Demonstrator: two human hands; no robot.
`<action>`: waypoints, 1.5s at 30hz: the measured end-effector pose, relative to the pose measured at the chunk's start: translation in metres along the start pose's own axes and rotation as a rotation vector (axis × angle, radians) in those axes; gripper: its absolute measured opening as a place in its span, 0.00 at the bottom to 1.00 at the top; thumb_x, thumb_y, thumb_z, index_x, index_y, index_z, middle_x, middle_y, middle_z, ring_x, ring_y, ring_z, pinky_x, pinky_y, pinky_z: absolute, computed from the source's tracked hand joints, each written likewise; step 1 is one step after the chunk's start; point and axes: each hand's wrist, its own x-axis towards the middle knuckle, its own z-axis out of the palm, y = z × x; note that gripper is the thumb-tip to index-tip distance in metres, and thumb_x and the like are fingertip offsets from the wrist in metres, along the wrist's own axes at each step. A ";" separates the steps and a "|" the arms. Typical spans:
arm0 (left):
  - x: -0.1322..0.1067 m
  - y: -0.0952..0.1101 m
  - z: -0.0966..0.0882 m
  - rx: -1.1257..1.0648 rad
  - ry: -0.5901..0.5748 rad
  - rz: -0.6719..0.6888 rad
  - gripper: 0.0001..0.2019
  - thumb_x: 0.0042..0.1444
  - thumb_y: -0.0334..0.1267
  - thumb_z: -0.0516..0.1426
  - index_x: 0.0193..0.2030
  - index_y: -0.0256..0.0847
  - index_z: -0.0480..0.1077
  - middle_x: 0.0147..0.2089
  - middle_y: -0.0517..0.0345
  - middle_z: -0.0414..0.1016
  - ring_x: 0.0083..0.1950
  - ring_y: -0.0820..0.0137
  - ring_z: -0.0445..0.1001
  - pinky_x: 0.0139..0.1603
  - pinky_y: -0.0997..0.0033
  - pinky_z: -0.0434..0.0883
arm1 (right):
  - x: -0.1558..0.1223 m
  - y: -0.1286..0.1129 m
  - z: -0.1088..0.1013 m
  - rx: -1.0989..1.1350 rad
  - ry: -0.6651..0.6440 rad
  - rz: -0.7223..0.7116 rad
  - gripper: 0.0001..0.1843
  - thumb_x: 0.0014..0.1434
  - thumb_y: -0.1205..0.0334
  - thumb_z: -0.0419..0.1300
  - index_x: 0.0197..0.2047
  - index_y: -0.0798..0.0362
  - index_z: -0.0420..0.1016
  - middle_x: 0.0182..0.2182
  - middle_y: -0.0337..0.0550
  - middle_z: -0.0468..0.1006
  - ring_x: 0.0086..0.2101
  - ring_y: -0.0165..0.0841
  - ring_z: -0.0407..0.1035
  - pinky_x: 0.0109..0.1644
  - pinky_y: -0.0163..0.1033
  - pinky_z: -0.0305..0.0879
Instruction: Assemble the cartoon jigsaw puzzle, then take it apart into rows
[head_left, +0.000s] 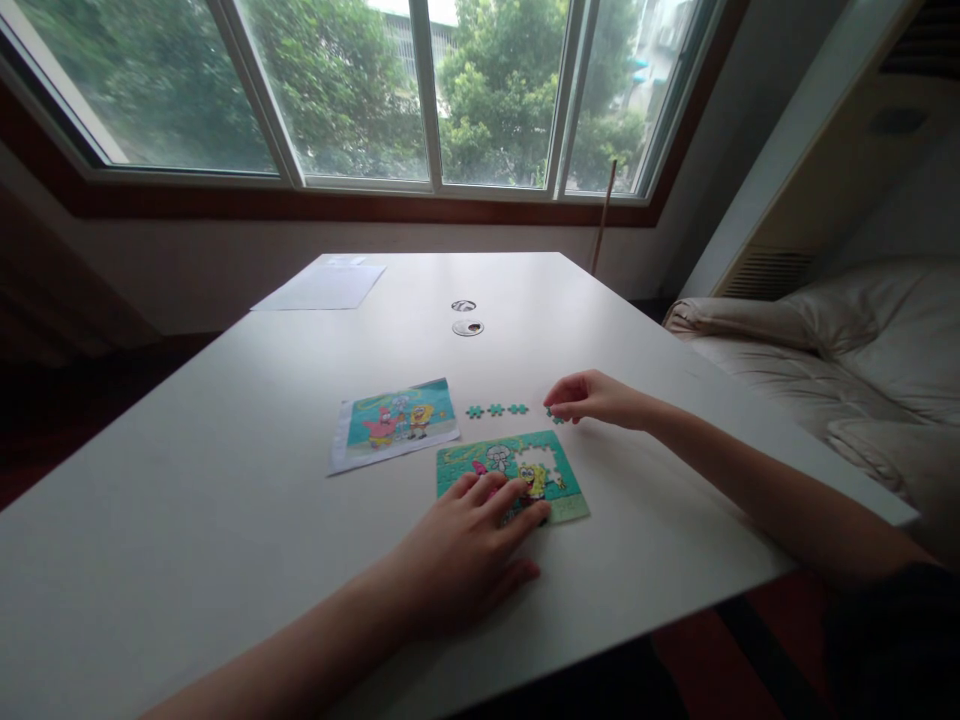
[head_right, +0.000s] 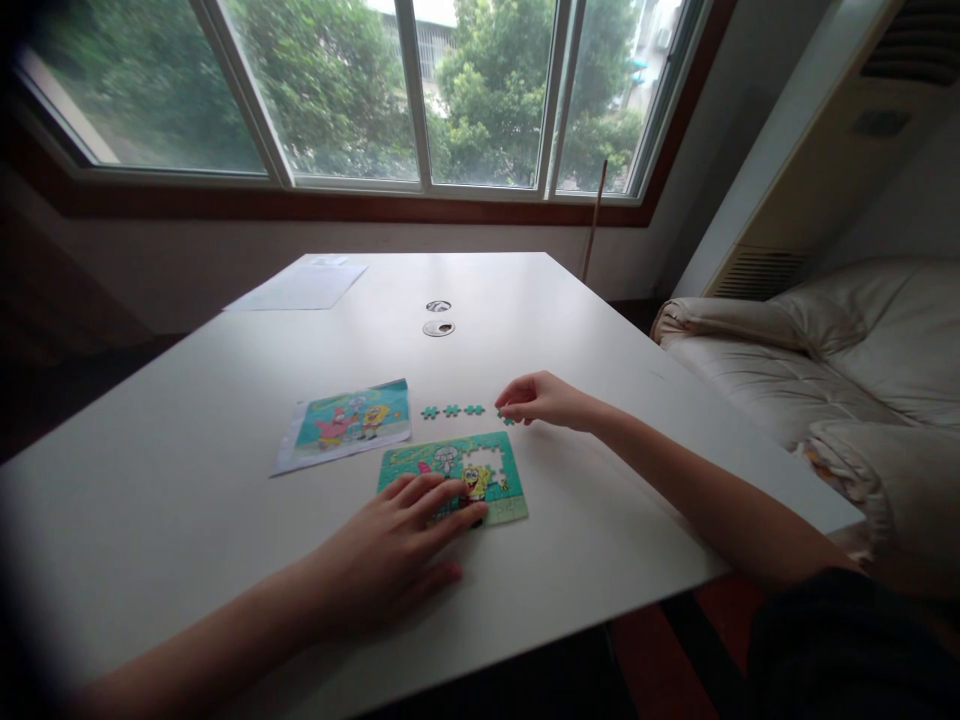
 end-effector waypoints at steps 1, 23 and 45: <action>0.000 0.000 0.000 0.001 0.001 0.000 0.21 0.59 0.46 0.48 0.58 0.45 0.55 0.57 0.49 0.60 0.54 0.55 0.60 0.52 0.52 0.59 | -0.003 0.000 0.002 0.050 0.012 0.023 0.18 0.46 0.54 0.63 0.37 0.58 0.72 0.26 0.40 0.74 0.25 0.24 0.65 0.28 0.32 0.63; 0.000 0.000 0.002 0.008 0.020 0.009 0.21 0.58 0.45 0.48 0.58 0.46 0.55 0.56 0.50 0.61 0.53 0.56 0.61 0.51 0.53 0.59 | -0.018 -0.010 0.014 0.121 -0.004 0.005 0.16 0.46 0.57 0.63 0.37 0.58 0.72 0.25 0.39 0.74 0.25 0.24 0.66 0.28 0.31 0.63; 0.000 0.000 0.004 0.025 -0.005 0.004 0.22 0.58 0.45 0.47 0.59 0.45 0.54 0.57 0.49 0.60 0.54 0.55 0.59 0.52 0.51 0.58 | -0.026 -0.010 0.023 -0.245 -0.201 -0.178 0.13 0.48 0.57 0.61 0.34 0.57 0.74 0.24 0.39 0.73 0.24 0.24 0.62 0.27 0.29 0.58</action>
